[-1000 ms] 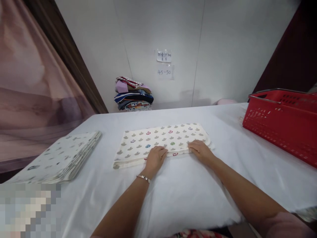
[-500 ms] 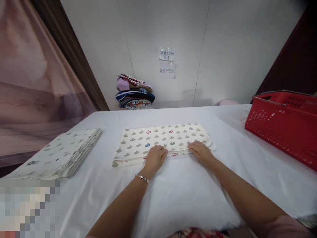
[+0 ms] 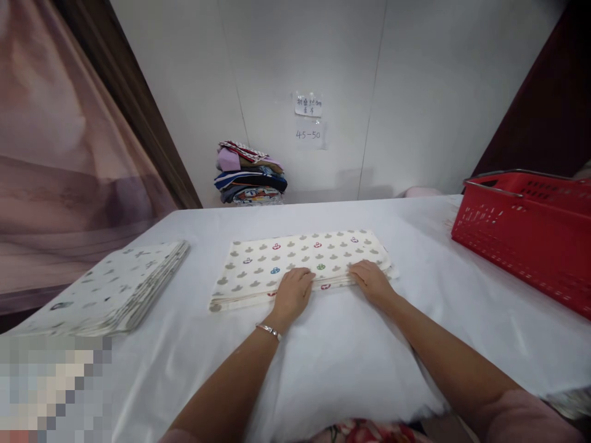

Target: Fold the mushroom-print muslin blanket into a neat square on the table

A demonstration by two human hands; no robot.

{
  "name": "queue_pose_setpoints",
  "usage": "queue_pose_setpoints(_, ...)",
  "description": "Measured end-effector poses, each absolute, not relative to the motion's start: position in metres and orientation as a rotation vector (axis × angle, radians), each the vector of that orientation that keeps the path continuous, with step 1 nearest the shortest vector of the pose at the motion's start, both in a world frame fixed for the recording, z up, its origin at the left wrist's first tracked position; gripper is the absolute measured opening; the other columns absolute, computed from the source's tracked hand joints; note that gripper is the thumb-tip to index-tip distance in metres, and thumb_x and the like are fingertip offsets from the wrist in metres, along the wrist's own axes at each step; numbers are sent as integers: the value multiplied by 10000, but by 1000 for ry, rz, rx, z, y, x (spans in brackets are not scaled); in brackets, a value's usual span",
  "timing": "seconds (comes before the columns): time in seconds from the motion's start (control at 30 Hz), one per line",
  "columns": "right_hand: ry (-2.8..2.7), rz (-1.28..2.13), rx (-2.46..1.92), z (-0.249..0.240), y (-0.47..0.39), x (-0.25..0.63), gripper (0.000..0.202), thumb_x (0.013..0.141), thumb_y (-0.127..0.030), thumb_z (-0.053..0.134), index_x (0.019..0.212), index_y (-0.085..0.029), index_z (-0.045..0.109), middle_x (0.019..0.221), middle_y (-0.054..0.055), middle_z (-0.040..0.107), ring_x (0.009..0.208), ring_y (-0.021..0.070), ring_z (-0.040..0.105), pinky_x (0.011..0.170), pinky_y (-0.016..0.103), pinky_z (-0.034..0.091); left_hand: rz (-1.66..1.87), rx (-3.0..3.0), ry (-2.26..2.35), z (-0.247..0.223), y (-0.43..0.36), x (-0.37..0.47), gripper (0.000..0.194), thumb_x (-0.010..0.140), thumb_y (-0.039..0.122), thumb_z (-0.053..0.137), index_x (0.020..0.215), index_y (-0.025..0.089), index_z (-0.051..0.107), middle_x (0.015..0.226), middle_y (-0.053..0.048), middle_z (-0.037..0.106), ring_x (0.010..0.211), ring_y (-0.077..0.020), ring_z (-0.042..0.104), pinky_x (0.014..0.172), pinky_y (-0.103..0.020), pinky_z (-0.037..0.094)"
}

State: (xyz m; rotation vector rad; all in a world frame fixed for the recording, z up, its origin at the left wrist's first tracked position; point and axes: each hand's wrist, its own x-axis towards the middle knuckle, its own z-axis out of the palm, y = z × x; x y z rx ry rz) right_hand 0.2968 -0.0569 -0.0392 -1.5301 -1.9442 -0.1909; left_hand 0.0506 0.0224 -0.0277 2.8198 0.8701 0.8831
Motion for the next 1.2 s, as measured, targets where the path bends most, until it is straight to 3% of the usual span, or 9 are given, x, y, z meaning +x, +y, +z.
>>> queue_pose_setpoints(0.17, -1944, -196, -1522, -40, -56, 297, 247, 926, -259, 369, 896, -206, 609, 889, 73, 645, 847, 212, 539, 765, 375, 426, 851, 2947, 693, -24, 13, 73, 201, 865, 136, 437, 878, 213, 622, 1092, -64, 573, 1066, -207, 474, 862, -377, 405)
queue_pose_setpoints(0.43, -1953, -169, -1493, -33, -61, 293, 218, 924, -242, 387, 912, -203, 601, 874, 60, 640, 836, 195, 534, 769, 360, 424, 744, 2904, 846, -24, 15, 103, 141, 855, 200, 512, 800, 192, 642, 1017, -61, 593, 974, -214, 503, 804, -374, 399)
queue_pose_setpoints(0.83, -1953, -240, -1486, -33, -60, 293, 256, 921, -236, 401, 983, -229, 649, 947, 70, 655, 883, 206, 546, 788, 376, 416, 848, 2967, 760, -33, 16, 105, 191, 906, 149, 394, 917, 178, 582, 1075, -58, 576, 1019, -194, 485, 841, -352, 386)
queue_pose_setpoints(1.03, -2021, -175, -1462, -31, -63, 291, 246, 895, -173, 415, 994, -216, 637, 949, 62, 650, 874, 198, 533, 789, 367, 413, 755, 3049, 751, -39, 18, 105, 192, 910, 142, 371, 854, 162, 554, 869, -47, 587, 818, -181, 523, 771, -344, 381)
queue_pose_setpoints(1.2, -2052, -164, -1482, -29, -65, 288, 211, 863, -181, 466, 1009, -206, 615, 970, 68, 639, 891, 208, 528, 804, 375, 410, 746, 3069, 770, -41, 19, 106, 194, 899, 117, 373, 813, 169, 539, 775, -42, 575, 769, -181, 524, 760, -342, 371)
